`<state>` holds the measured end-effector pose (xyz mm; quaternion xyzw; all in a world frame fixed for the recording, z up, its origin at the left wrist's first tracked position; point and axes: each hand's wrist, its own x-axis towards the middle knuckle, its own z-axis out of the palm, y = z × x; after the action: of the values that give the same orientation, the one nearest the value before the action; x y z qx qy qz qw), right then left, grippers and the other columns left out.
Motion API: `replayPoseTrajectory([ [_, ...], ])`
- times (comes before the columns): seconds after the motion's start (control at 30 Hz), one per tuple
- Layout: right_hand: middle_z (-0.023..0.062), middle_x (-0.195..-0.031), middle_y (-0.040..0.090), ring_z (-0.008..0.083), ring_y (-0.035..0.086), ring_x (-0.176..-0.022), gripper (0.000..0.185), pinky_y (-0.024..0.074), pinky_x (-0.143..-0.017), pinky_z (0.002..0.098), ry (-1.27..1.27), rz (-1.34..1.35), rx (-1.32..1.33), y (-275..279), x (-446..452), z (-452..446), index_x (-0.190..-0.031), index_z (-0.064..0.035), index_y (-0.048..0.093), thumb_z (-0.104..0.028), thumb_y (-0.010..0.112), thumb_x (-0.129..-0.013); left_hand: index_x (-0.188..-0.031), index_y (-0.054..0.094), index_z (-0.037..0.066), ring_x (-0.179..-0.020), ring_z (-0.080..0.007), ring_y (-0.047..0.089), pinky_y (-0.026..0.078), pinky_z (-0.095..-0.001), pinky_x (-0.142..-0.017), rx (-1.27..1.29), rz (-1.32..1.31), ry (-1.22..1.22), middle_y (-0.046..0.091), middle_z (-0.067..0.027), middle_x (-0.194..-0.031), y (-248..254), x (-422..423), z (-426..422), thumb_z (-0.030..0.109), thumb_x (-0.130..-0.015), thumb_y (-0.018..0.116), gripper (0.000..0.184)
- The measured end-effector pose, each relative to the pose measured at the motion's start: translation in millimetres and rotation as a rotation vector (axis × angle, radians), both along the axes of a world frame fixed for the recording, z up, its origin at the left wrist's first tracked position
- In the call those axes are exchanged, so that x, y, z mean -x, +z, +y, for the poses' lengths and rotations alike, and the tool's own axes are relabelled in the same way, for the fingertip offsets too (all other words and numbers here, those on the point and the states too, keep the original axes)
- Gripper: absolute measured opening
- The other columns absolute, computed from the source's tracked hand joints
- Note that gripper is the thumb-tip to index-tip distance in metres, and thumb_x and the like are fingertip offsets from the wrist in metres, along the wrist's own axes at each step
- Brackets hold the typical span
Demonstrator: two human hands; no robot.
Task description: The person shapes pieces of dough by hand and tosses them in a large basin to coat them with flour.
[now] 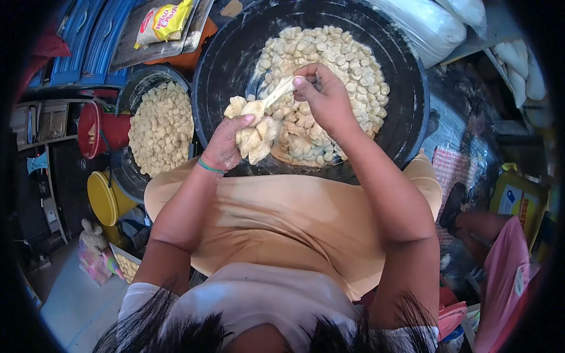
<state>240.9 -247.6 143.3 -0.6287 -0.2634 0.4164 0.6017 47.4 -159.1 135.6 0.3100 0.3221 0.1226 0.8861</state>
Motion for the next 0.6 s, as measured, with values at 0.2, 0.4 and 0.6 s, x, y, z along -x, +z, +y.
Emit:
replayPoseTrajectory([
  [0.2, 0.0122, -0.099, 0.054, 0.0170, 0.059, -0.083, 0.020, 0.0551, -0.076, 0.0319, -0.253, 0.069, -0.135, -7, 5, 5, -0.115, 0.0007, 0.046, -0.006, 0.044, -0.096, -0.123, 0.051, -0.003, -0.097, -0.0226, 0.064, 0.053, -0.0363, -0.085, 0.149, -0.033, 0.014, 0.062, -0.0127, -0.112, -12, 16, 10, 0.022, -0.091, 0.052, 0.041],
  [0.4, 0.0158, -0.104, 0.050, 0.0255, 0.058, -0.089, 0.023, 0.0567, -0.078, 0.0410, -0.466, 0.295, -0.209, -6, -5, 1, -0.118, -0.0004, 0.043, -0.009, 0.035, -0.099, -0.123, 0.051, -0.002, -0.096, -0.0232, 0.064, 0.053, -0.0365, -0.085, 0.185, -0.066, -0.025, 0.063, -0.0127, -0.109, -21, 22, 10, 0.026, -0.092, 0.049, 0.042],
  [0.6, 0.0164, -0.103, 0.050, 0.0247, 0.058, -0.083, 0.021, 0.0572, -0.077, 0.0420, -0.650, 0.511, -0.270, 0, -55, -4, -0.112, 0.0000, 0.048, -0.015, 0.040, -0.099, -0.118, 0.053, 0.000, -0.093, -0.0252, 0.063, 0.051, -0.0379, -0.086, 0.177, 0.033, 0.054, 0.063, -0.0119, -0.102, -12, 21, 6, 0.032, -0.091, 0.046, 0.042],
])
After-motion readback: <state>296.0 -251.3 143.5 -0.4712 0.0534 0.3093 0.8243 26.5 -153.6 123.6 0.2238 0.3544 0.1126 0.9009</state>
